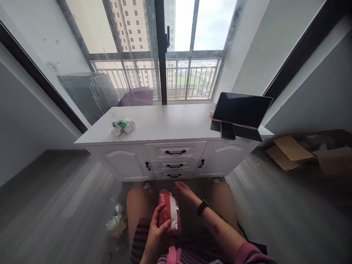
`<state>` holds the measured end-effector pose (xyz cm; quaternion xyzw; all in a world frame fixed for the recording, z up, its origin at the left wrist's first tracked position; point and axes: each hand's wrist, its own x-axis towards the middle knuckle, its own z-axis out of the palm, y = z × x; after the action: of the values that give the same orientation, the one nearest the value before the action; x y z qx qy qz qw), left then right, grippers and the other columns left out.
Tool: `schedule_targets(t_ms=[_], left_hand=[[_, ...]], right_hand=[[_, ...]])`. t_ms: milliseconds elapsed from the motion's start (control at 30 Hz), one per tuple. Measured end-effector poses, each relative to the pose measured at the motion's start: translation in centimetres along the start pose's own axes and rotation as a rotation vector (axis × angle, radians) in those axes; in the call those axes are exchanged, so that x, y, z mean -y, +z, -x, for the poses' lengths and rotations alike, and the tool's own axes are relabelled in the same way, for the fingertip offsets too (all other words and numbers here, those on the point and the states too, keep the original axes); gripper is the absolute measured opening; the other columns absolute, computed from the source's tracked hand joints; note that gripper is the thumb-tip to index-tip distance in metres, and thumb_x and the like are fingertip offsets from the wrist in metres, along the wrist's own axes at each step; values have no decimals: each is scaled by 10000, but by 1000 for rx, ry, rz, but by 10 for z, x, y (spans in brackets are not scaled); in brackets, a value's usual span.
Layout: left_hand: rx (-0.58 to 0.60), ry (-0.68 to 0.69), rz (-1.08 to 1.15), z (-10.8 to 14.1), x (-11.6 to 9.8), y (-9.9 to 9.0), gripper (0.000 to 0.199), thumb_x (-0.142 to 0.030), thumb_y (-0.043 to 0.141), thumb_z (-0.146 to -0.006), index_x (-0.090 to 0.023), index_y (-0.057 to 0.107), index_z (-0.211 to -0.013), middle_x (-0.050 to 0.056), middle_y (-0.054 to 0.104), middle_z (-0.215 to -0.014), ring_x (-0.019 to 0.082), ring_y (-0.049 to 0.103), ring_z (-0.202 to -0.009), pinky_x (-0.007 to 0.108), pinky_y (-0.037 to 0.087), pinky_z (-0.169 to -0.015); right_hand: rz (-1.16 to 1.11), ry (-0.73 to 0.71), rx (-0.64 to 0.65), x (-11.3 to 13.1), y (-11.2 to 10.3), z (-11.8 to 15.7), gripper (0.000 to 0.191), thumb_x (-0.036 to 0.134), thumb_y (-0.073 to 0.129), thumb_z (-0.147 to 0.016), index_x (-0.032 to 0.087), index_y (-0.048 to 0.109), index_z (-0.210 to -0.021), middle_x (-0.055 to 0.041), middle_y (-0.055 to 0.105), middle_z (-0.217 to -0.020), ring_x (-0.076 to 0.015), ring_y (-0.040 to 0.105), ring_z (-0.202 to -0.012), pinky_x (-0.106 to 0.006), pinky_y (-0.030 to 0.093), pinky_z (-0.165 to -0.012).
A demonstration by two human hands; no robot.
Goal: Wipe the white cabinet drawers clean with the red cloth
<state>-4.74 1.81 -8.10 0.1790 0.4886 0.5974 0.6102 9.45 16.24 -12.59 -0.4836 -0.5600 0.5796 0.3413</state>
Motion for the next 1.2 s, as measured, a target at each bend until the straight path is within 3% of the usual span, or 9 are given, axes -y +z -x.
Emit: schedule_targets(t_ms=[33, 133, 233, 367, 467, 667, 900, 1067, 1200], left_hand=[[3, 18, -37, 3, 0, 2, 559, -264, 803, -563, -246, 645, -1099, 88, 651, -1188, 297, 617, -1058, 360, 500, -867], [83, 1, -110, 8, 3, 5, 544, -228, 771, -604, -248, 635, -1131, 88, 612, -1265, 309, 561, -1167, 388, 452, -969], [181, -39, -209, 7, 18, 4, 534, -182, 756, -607, -235, 641, -1126, 98, 603, -1278, 312, 525, -1218, 404, 396, -1039], [223, -39, -241, 6, 58, -5, 753, -180, 781, -564, -260, 544, -1274, 103, 498, -1404, 310, 466, -1283, 390, 372, -1065], [182, -69, -166, 8, 88, -15, 962, -301, 813, -564, -243, 368, -1415, 146, 436, -1450, 314, 443, -1303, 398, 361, -1070], [289, -360, -175, 7, 96, -27, 725, -422, 870, -465, -115, 655, -1086, 198, 677, -1115, 389, 585, -1103, 466, 418, -982], [169, -371, -3, -8, 39, -22, 600, -279, 857, -491, -149, 689, -1051, 154, 718, -1043, 364, 627, -1050, 431, 465, -918], [30, -386, 44, -31, -5, -53, 669, -196, 819, -512, -162, 666, -1162, 123, 749, -951, 357, 657, -1005, 436, 505, -880], [-91, -438, 83, -49, -8, -79, 737, -130, 789, -450, -157, 665, -1175, 101, 759, -796, 379, 695, -859, 455, 550, -768]], right_hand=[[-264, 160, 193, -3, 6, 18, 553, 607, 349, -889, 159, 619, -1069, -113, 672, -920, -226, 648, -793, -399, 515, -722], [-584, 274, 397, -8, 15, 62, 651, 661, 290, -888, 147, 639, -1083, -130, 680, -1024, -235, 653, -914, -406, 494, -838], [-777, 237, 248, -14, 14, 88, 518, 595, 553, -806, 169, 644, -1086, -101, 684, -1069, -240, 637, -978, -393, 449, -924], [-638, 149, -31, -37, 6, 109, 499, 349, 801, -626, 191, 638, -1070, -72, 692, -1060, -257, 621, -1003, -386, 426, -939], [-630, 152, -58, -57, 3, 123, 516, 340, 792, -635, 204, 621, -1102, -65, 688, -1062, -262, 616, -1024, -388, 427, -936], [-593, 117, -28, -62, 7, 128, 518, 378, 806, -612, 210, 622, -1067, -59, 680, -1064, -254, 613, -1020, -373, 432, -928], [-310, 147, 57, -57, -19, 53, 525, 485, 693, -728, 225, 550, -1160, -70, 673, -1034, -228, 620, -993, -370, 451, -880], [179, -10, -103, -65, -59, -49, 350, 416, 583, -781, 194, 603, -1050, -97, 667, -1014, -233, 620, -930, -386, 466, -838], [323, -88, -124, -75, -73, -110, 322, 241, 556, -768, 187, 620, -1078, -103, 628, -1127, -227, 594, -901, -392, 415, -904]])
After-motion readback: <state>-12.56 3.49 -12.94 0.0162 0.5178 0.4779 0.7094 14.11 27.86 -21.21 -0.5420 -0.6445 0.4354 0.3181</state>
